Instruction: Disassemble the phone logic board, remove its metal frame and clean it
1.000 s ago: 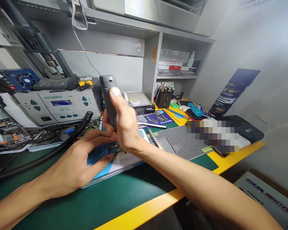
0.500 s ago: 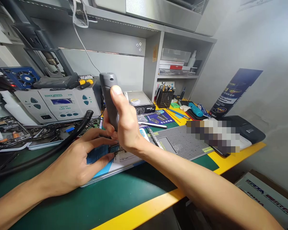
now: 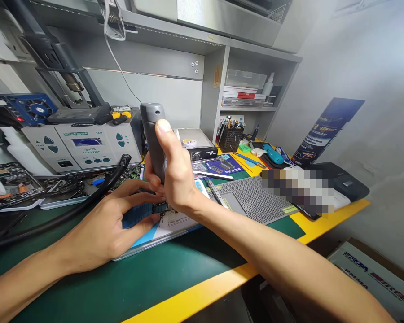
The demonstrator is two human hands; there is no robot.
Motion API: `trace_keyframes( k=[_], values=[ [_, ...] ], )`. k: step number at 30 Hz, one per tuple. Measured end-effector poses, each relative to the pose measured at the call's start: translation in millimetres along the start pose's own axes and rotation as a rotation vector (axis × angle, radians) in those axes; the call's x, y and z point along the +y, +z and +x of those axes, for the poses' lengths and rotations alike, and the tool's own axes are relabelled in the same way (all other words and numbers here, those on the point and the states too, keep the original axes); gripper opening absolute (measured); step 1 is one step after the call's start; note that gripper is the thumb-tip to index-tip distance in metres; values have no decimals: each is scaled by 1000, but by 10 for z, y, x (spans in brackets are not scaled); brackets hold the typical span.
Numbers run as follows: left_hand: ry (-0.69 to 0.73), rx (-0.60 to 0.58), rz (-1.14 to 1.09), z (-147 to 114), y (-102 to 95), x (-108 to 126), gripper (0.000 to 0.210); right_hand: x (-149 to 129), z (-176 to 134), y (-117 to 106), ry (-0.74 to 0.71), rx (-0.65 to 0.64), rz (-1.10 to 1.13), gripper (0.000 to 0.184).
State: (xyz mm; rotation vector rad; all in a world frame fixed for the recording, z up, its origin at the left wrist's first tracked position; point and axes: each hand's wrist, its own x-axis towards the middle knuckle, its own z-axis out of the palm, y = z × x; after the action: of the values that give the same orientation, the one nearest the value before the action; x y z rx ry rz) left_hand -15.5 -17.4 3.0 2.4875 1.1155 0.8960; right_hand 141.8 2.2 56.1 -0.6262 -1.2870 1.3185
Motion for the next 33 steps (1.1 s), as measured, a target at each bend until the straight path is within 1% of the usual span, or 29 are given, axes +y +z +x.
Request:
trace_keyframes(
  k=[3,8,17,20,26,33],
  values=[
    [5,4,7,-6,2,3,22,3,4,-11,-23,-17,26,66],
    [10,13,7,-15,7,-1,22,15,11,-21,-8,-10,13,67],
    [12,11,12,-1,7,-3,21,17,21,-26,-16,-29,71,65],
    [11,9,16,-1,4,0,21,19,14,-19,-22,-16,56,66],
    [-3,0,19,-1,-4,4,22,26,8,-25,-52,-42,59,67],
    [6,-4,-1,4,0,-7,23,25,29,-46,-35,-54,6,65]
  ],
)
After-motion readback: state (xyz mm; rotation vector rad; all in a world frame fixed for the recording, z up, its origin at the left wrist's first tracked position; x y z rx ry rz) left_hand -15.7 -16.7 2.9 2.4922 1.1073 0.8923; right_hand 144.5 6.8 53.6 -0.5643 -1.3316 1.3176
